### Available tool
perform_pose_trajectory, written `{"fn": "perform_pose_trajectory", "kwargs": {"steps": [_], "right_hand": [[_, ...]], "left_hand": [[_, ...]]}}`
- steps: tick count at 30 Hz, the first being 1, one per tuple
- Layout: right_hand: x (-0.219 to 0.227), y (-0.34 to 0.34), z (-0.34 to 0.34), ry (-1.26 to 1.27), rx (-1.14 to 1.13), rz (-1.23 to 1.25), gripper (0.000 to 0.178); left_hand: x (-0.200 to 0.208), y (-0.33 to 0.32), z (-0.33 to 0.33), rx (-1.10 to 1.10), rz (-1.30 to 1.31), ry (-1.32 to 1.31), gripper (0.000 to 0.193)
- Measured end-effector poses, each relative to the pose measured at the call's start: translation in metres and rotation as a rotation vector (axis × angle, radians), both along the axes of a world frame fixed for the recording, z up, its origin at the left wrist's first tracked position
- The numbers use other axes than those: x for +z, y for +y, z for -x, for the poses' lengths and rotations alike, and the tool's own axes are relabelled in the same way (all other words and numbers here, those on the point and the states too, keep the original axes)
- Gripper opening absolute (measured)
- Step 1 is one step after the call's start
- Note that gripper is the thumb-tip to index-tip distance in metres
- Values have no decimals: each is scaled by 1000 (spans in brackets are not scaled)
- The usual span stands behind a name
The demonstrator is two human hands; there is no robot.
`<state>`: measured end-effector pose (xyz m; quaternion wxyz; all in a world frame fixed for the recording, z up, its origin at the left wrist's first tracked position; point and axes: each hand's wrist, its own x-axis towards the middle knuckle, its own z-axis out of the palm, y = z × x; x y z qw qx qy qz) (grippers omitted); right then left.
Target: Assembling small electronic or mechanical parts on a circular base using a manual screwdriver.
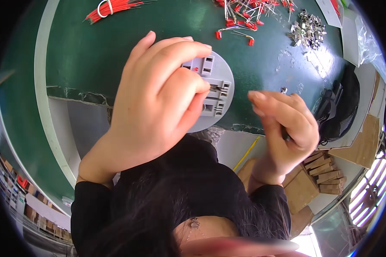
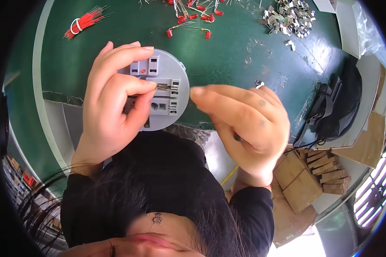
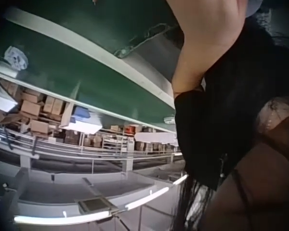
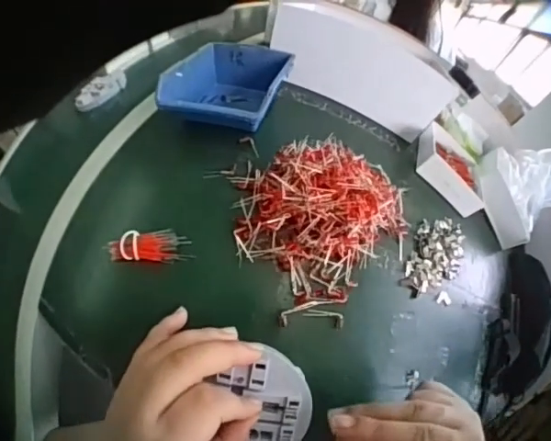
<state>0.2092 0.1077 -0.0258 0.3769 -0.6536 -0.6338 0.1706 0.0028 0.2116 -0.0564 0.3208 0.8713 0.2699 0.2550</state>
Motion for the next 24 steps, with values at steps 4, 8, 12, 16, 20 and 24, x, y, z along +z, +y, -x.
{"fn": "perform_pose_trajectory", "kwargs": {"steps": [4,8,12,16,20,24], "right_hand": [[-8,2,22,-91,-87,27,20],[-10,-1,36,-138,-178,60,20],[-12,-2,44,6,-292,99,20],[-12,-2,45,86,-332,139,20],[-11,-1,47,124,-338,165,18],[-13,-1,49,155,-344,178,18]], "left_hand": [[-3,-2,-5,42,-51,-19,24],[-6,-2,-5,60,-88,-27,23],[-8,0,-5,60,-117,-32,23],[-10,0,-5,62,-125,-40,23],[-11,0,-5,71,-133,-44,23],[-13,-2,-5,80,-143,-47,24]]}}
